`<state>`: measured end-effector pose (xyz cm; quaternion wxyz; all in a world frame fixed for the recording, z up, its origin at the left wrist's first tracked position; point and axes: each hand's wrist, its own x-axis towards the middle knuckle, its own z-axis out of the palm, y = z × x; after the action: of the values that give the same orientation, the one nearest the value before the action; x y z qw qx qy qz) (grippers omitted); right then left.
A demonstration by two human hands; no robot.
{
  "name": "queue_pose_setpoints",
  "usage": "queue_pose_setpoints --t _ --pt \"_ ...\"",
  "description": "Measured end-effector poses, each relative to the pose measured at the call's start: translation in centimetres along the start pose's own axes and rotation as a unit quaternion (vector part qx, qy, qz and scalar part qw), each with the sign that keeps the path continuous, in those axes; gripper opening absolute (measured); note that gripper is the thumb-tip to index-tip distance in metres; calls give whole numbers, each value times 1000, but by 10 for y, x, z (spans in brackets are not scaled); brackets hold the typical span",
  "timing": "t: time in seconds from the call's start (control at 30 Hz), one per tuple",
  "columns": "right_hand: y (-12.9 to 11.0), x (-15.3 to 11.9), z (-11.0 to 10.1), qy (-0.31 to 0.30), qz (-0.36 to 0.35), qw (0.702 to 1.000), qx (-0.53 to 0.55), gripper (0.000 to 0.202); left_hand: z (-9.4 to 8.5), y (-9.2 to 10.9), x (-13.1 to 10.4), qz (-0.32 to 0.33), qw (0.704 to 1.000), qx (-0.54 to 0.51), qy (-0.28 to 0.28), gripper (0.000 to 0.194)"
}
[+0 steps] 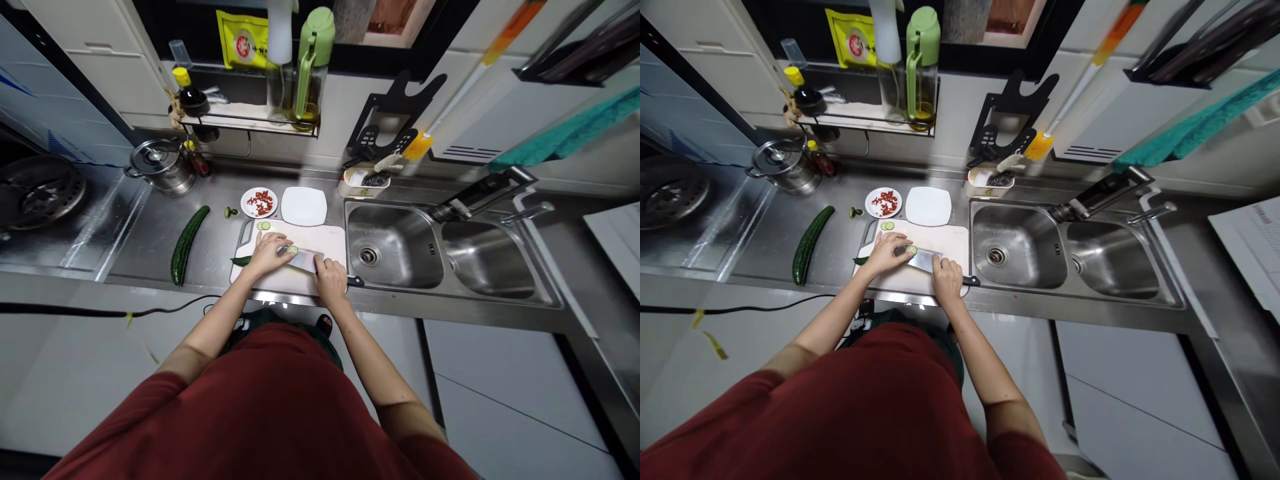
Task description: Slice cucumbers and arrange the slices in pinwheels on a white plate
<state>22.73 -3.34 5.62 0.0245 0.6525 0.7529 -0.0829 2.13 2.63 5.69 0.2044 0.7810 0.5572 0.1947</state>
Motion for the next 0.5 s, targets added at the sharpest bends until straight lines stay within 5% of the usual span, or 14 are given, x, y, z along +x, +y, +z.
queue_pose_setpoints --t 0.33,0.5 --pt "5 -3 7 9 2 1000 -13 44 9 8 1 -2 999 -45 -4 22" --pt "16 -4 18 15 41 999 -15 44 17 0 4 -55 990 -107 80 14"
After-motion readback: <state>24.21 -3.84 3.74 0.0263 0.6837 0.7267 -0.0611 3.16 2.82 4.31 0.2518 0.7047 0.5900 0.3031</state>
